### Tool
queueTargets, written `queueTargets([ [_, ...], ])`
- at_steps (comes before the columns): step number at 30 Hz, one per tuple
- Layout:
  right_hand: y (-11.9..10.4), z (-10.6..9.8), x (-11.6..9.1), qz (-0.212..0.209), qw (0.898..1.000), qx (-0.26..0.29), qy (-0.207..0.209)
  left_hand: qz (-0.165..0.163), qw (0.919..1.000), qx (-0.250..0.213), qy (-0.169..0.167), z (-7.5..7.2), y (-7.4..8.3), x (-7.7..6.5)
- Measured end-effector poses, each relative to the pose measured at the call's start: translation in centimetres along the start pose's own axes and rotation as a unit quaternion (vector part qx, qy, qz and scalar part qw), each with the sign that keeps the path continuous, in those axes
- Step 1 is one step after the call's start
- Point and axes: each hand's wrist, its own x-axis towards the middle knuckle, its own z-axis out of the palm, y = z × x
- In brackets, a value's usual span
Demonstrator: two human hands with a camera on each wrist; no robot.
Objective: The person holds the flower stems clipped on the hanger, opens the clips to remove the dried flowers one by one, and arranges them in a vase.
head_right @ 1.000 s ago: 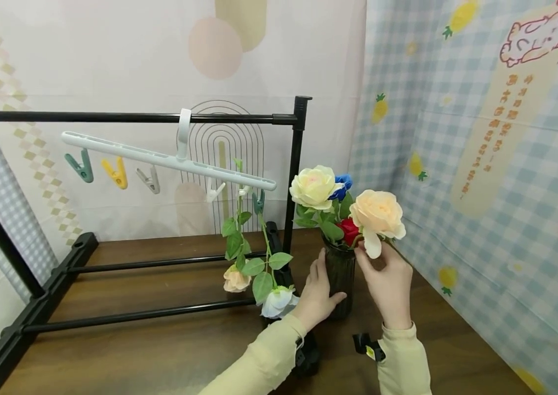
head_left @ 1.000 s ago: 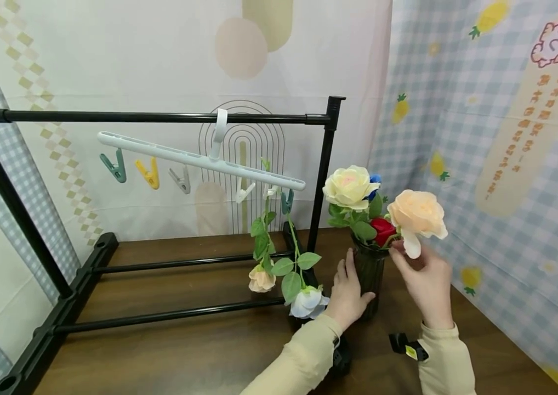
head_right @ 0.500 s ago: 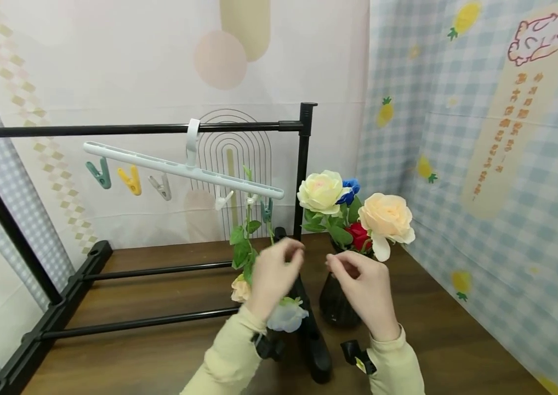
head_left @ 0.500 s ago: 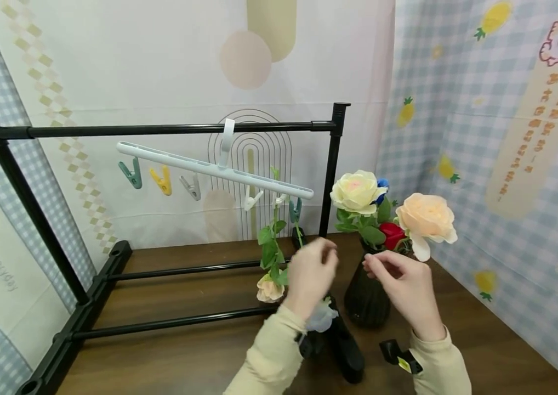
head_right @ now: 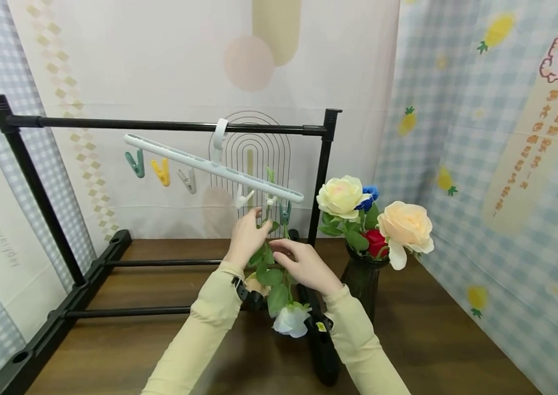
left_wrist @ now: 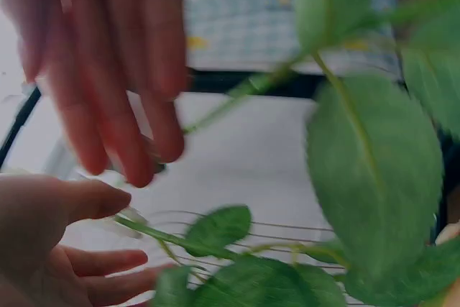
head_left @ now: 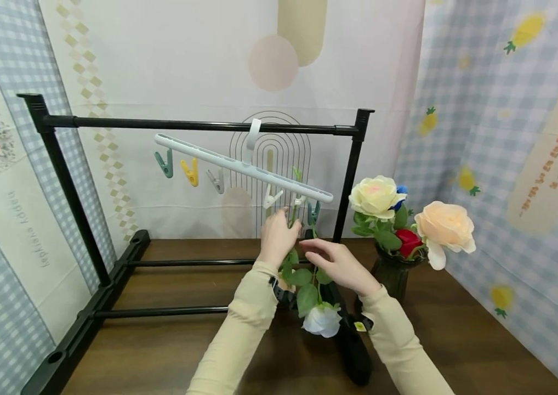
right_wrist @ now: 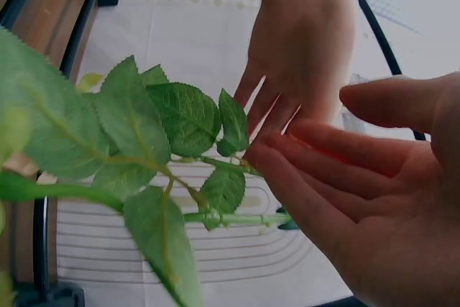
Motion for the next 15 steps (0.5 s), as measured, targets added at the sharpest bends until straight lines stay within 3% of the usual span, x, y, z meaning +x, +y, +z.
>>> queueTargets([
  [8,-0.5,0.3,1.9,0.023,1.0,-0.004,0.008,0.003,0.9995,-0.028,-0.01,0.6,-1.5,0.6],
  [15,-1.2,0.2,3.2,0.051,0.997,-0.05,0.028,0.014,0.999,-0.042,0.009,0.7,-1.7,0.6],
])
